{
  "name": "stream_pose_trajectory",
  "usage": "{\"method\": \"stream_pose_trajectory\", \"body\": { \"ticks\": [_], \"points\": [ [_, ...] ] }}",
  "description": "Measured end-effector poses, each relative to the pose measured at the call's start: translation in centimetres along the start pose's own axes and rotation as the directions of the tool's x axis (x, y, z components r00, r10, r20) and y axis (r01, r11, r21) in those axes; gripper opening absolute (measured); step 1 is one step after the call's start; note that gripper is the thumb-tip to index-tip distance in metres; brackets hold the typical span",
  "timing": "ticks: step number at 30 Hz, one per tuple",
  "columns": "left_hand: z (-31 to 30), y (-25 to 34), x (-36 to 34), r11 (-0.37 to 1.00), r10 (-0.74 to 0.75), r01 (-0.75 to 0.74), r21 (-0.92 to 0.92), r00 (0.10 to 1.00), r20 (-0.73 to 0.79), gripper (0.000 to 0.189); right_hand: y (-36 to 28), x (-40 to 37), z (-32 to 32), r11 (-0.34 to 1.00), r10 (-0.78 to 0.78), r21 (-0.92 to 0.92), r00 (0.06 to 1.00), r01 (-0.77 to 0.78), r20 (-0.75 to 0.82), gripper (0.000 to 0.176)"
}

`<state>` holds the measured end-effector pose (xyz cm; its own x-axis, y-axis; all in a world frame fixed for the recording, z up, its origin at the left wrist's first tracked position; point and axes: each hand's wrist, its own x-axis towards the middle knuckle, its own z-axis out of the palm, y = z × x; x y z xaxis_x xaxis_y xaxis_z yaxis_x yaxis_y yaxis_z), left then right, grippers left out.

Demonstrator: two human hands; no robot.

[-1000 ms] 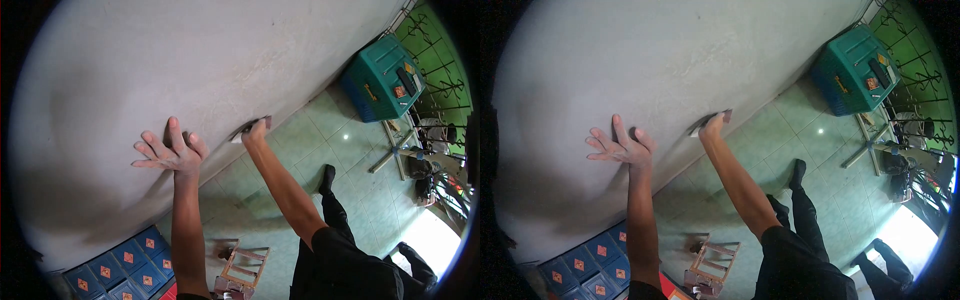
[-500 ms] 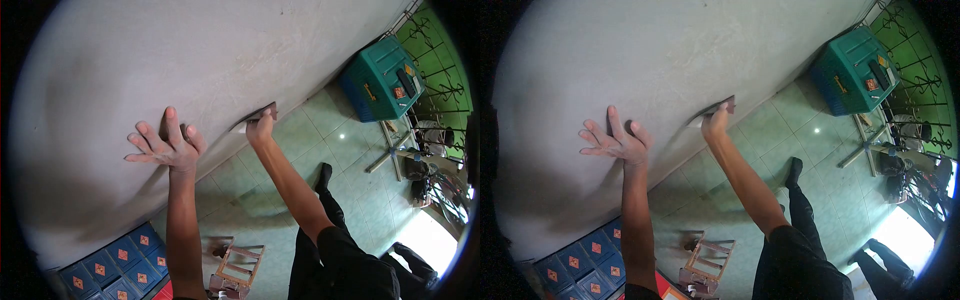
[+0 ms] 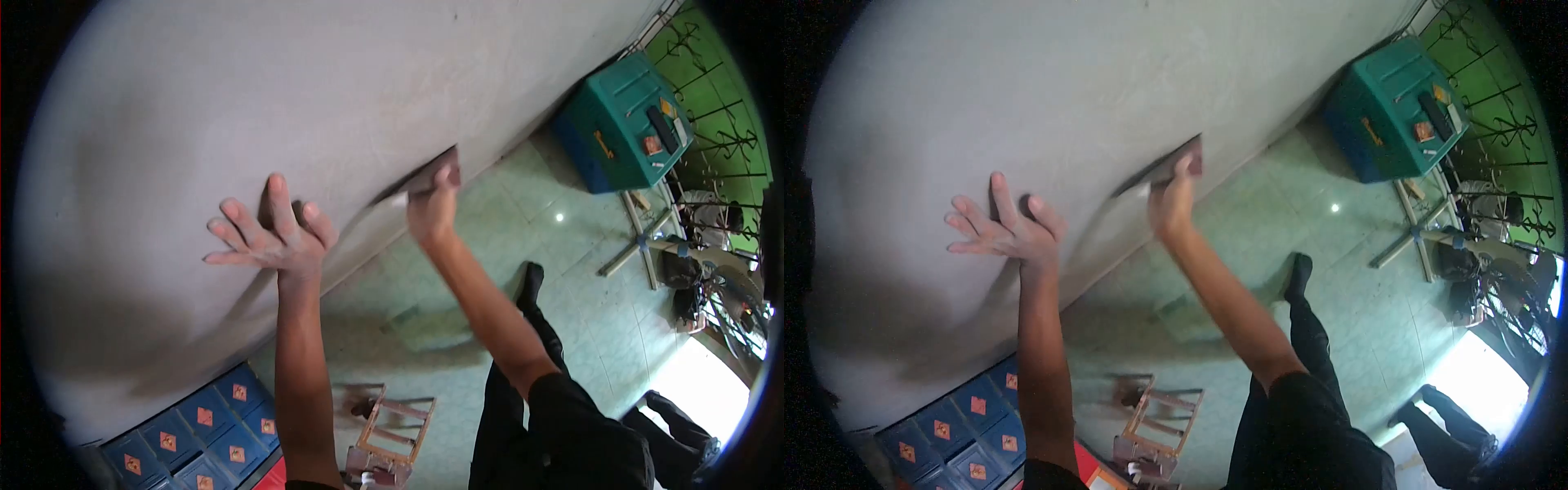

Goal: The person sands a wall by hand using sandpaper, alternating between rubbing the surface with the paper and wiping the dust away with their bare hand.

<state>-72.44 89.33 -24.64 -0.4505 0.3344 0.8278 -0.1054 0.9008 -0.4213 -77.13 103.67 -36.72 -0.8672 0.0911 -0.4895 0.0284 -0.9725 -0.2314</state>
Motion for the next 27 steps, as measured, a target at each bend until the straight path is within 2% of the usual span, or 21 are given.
{"method": "stream_pose_trajectory", "body": {
  "ticks": [2, 4, 6, 7, 8, 10, 11, 12, 14, 15, 16, 18, 19, 20, 22, 23, 24, 26, 27],
  "points": [
    [-0.1, -0.3, 0.4, 1.0, 0.002, -0.002, 0.004, 1.0, 0.008, 0.043, 0.2, 7.1, -4.6, 0.984, 0.17, 0.063, 0.986, -0.169, -0.003, 0.044],
    [0.3, -0.6, 0.7, 1.0, 0.024, -0.024, -0.001, 0.999, -0.022, 0.043, -0.3, 6.3, -1.6, 0.976, 0.188, 0.117, 0.982, -0.183, -0.031, 0.043],
    [0.3, -0.2, 0.3, 1.0, -0.011, 0.011, 0.011, 0.999, -0.033, 0.043, -1.0, -0.2, 3.6, 0.992, -0.088, 0.096, 0.994, 0.082, 0.067, 0.044],
    [0.2, -0.2, 0.5, 1.0, -0.012, 0.012, 0.001, 1.0, -0.025, 0.044, -0.2, 1.6, 1.7, 0.993, -0.117, 0.012, 0.993, 0.117, 0.006, 0.044],
    [-0.3, -0.3, 0.1, 1.0, -0.007, 0.007, 0.002, 1.0, -0.003, 0.044, 0.0, 4.5, -1.2, 0.994, -0.105, 0.006, 0.994, 0.105, -0.012, 0.044],
    [-0.1, -0.5, 0.2, 1.0, 0.021, -0.021, 0.002, 1.0, 0.002, 0.044, -0.8, 11.4, -5.2, 0.987, 0.156, 0.059, 0.981, -0.15, -0.115, 0.041],
    [0.0, -0.4, 0.1, 1.0, 0.013, -0.013, 0.0, 1.0, 0.002, 0.043, -1.4, 9.6, -3.1, 0.984, 0.136, 0.118, 0.991, -0.133, -0.013, 0.045],
    [0.3, -0.5, 0.5, 1.0, 0.011, -0.011, -0.003, 1.0, -0.021, 0.043, -1.7, 7.1, -0.5, 0.985, 0.122, 0.123, 0.993, -0.122, 0.004, 0.045],
    [0.2, -0.2, 0.2, 1.0, -0.012, 0.012, 0.008, 1.0, -0.014, 0.045, -1.4, 2.3, 1.8, 0.999, -0.044, -0.012, 0.999, 0.044, -0.005, 0.048],
    [0.1, -0.3, 0.1, 1.0, -0.004, 0.004, 0.03, 1.0, 0.009, 0.045, -0.2, 4.8, -0.4, 0.991, -0.117, -0.066, 0.991, 0.113, -0.064, 0.041],
    [-0.5, -0.3, -0.3, 1.0, 0.002, -0.002, 0.031, 1.0, 0.027, 0.045, -0.4, 5.6, -1.5, 0.992, -0.106, -0.069, 0.991, 0.101, -0.079, 0.041],
    [-0.1, -0.3, 0.2, 1.0, 0.006, -0.006, 0.003, 1.0, 0.011, 0.045, -1.3, 7.6, -1.1, 0.993, 0.105, 0.067, 0.992, -0.101, -0.064, 0.04],
    [0.8, -0.5, 0.7, 1.0, 0.009, -0.009, 0.005, 1.0, -0.011, 0.045, -1.9, 3.1, 2.2, 0.986, -0.085, -0.127, 0.981, 0.108, 0.174, 0.052],
    [1.2, -0.6, 0.7, 1.0, 0.001, -0.001, 0.02, 1.0, -0.022, 0.045, -1.4, 3.6, 2.7, 0.985, -0.089, -0.13, 0.98, 0.113, 0.178, 0.052],
    [0.4, -0.3, -0.1, 1.0, -0.007, 0.007, 0.022, 1.0, 0.005, 0.045, -0.9, 4.3, 0.9, 0.978, -0.004, -0.206, 0.992, -0.022, -0.124, 0.053],
    [0.1, -0.3, 0.1, 1.0, 0.007, -0.007, 0.001, 1.0, 0.015, 0.043, -1.7, 6.2, 0.3, 0.992, 0.081, -0.094, 0.996, -0.085, -0.042, 0.055],
    [0.0, -0.5, 0.3, 1.0, 0.008, -0.008, 0.017, 1.0, 0.001, 0.043, -1.5, 5.2, 1.5, 0.992, 0.088, -0.088, 0.996, -0.09, -0.023, 0.055],
    [0.2, -0.4, 0.1, 1.0, 0.013, -0.013, -0.009, 1.0, -0.016, 0.043, -1.5, 2.2, 3.9, 0.985, -0.066, -0.158, 0.998, 0.065, 0.004, 0.056],
    [0.1, -0.2, 0.3, 1.0, -0.002, 0.002, -0.01, 1.0, -0.006, 0.042, -0.4, 2.8, 2.6, 0.993, -0.07, -0.098, 0.997, 0.069, -0.014, 0.055]
  ]
}}
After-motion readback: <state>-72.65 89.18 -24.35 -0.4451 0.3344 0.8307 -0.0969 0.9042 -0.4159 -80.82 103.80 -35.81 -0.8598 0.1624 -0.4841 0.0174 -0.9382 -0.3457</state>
